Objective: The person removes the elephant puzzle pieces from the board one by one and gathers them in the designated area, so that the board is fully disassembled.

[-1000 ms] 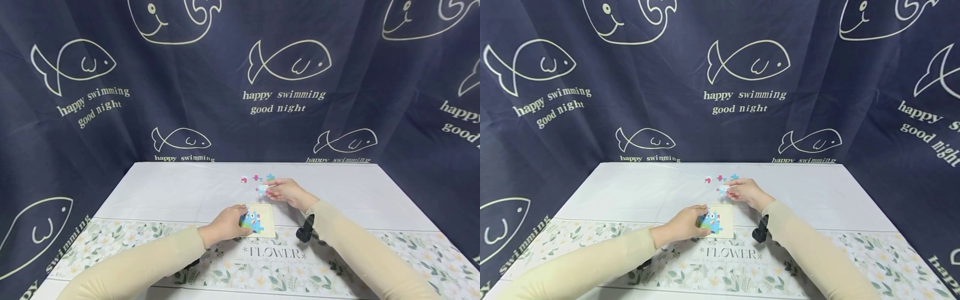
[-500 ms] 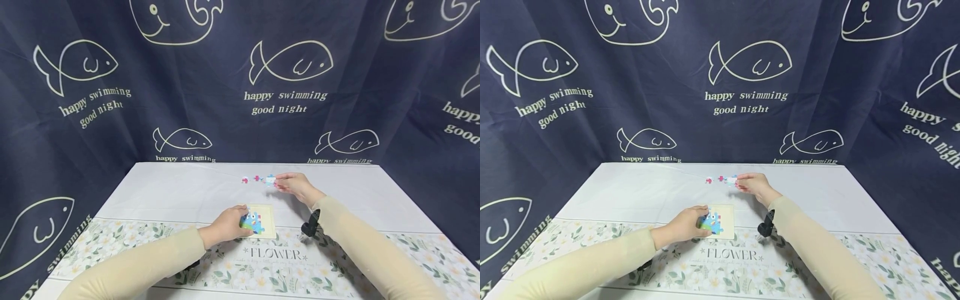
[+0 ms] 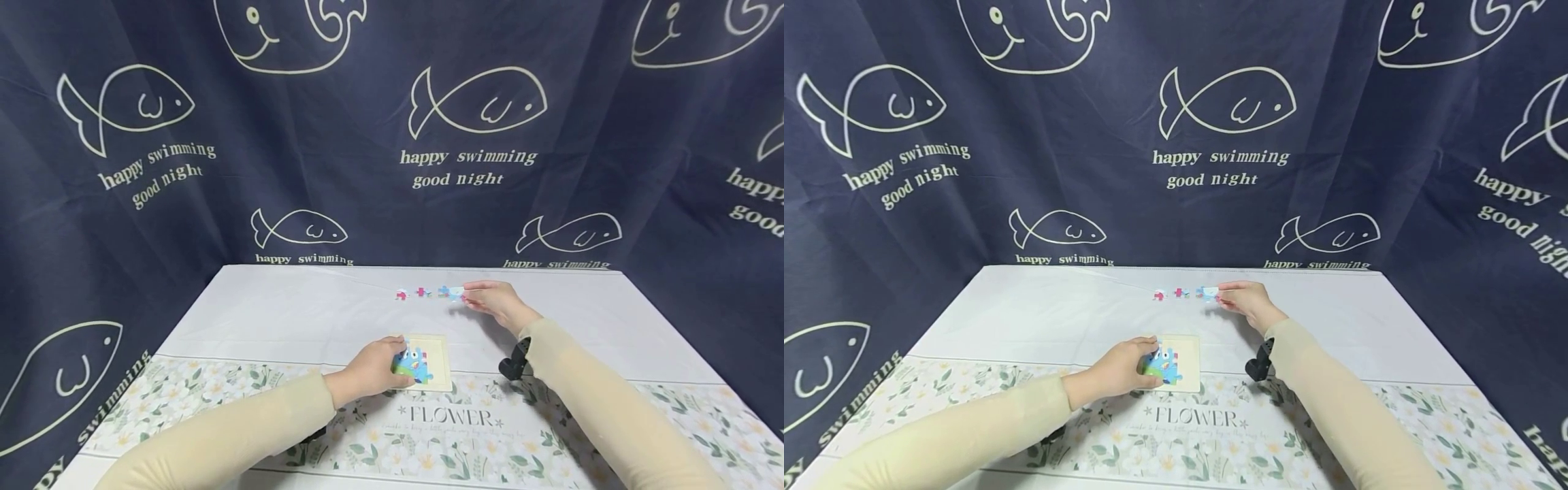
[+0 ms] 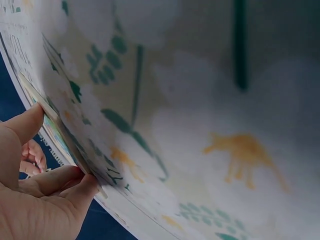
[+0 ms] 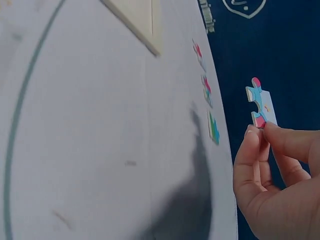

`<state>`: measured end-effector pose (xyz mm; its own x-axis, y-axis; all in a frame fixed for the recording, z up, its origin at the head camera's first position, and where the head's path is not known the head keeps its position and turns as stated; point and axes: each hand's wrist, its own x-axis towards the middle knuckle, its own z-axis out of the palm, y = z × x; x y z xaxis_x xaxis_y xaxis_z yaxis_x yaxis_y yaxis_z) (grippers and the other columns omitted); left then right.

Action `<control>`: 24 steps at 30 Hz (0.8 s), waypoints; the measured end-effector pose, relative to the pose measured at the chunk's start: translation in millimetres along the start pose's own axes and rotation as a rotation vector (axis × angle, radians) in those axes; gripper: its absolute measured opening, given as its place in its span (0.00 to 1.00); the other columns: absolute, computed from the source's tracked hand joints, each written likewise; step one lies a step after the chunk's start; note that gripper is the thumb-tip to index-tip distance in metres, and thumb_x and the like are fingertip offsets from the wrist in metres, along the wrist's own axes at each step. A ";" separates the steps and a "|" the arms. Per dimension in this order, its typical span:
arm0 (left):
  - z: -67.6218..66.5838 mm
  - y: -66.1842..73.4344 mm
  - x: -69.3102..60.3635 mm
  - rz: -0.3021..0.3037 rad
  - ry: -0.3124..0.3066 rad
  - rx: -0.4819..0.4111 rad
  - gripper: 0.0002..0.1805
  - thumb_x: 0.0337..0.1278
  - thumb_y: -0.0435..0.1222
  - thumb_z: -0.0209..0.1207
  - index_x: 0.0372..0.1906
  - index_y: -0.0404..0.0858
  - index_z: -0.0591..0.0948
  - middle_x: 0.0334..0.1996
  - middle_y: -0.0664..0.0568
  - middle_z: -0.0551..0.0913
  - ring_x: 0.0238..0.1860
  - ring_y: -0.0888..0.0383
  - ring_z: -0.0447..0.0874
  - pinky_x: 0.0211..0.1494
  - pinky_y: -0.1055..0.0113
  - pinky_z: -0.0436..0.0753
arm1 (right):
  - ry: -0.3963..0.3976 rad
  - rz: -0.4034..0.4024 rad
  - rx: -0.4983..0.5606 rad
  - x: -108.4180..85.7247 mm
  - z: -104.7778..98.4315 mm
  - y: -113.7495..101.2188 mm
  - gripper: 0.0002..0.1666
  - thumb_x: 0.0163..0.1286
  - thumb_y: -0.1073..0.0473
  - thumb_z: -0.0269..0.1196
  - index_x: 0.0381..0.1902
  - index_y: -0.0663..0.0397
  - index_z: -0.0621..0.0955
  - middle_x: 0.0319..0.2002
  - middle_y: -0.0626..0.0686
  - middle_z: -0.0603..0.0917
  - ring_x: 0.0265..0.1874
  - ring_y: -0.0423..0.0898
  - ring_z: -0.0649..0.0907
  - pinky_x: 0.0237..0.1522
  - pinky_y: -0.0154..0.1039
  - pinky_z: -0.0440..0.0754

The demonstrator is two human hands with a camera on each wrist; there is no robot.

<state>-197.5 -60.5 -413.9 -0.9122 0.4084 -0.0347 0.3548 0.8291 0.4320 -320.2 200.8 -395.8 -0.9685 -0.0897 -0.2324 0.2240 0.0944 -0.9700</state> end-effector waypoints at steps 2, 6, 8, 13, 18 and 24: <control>-0.2 -0.1 0.1 0.005 0.002 0.002 0.39 0.52 0.48 0.69 0.65 0.32 0.72 0.70 0.46 0.69 0.71 0.50 0.66 0.73 0.57 0.68 | 0.028 0.017 -0.004 2.5 -4.6 1.1 0.26 0.66 0.72 0.60 0.62 0.73 0.71 0.26 0.42 0.85 0.27 0.33 0.85 0.38 0.25 0.85; -0.3 -0.7 0.2 0.004 -0.002 0.001 0.39 0.52 0.49 0.69 0.66 0.33 0.72 0.70 0.47 0.69 0.71 0.50 0.65 0.74 0.57 0.67 | 0.051 0.038 -0.001 7.3 -13.2 4.3 0.28 0.66 0.72 0.60 0.63 0.72 0.70 0.25 0.42 0.85 0.27 0.33 0.85 0.37 0.25 0.85; -0.2 -1.5 0.2 0.000 -0.006 -0.002 0.39 0.52 0.49 0.68 0.66 0.33 0.71 0.70 0.47 0.68 0.72 0.50 0.65 0.74 0.58 0.67 | 0.063 0.046 0.001 9.1 -16.8 5.8 0.28 0.66 0.71 0.60 0.63 0.72 0.71 0.24 0.42 0.84 0.27 0.34 0.85 0.35 0.24 0.85; -0.8 -2.7 0.3 -0.003 -0.008 -0.013 0.39 0.52 0.49 0.68 0.66 0.33 0.71 0.70 0.47 0.68 0.72 0.50 0.64 0.74 0.57 0.66 | 0.098 0.058 -0.004 12.2 -23.0 7.0 0.26 0.67 0.71 0.60 0.63 0.71 0.71 0.23 0.41 0.84 0.25 0.33 0.84 0.33 0.23 0.84; -0.9 -2.8 -0.3 -0.005 -0.003 -0.022 0.39 0.52 0.49 0.69 0.66 0.33 0.71 0.70 0.47 0.68 0.72 0.50 0.65 0.74 0.57 0.67 | 0.129 0.078 -0.006 15.3 -26.4 7.8 0.25 0.67 0.71 0.60 0.62 0.69 0.72 0.22 0.41 0.84 0.25 0.33 0.84 0.33 0.23 0.84; 0.0 -1.4 -1.4 0.001 0.006 -0.025 0.40 0.52 0.48 0.69 0.66 0.32 0.71 0.70 0.46 0.68 0.71 0.50 0.65 0.74 0.57 0.67 | 0.135 0.100 -0.012 16.7 -28.2 10.3 0.25 0.68 0.70 0.60 0.62 0.69 0.73 0.23 0.41 0.84 0.25 0.33 0.84 0.32 0.23 0.84</control>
<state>-196.7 -62.1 -414.4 -0.9130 0.4069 -0.0292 0.3506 0.8191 0.4541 -337.1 228.2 -407.6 -0.9475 0.0551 -0.3151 0.3193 0.1080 -0.9415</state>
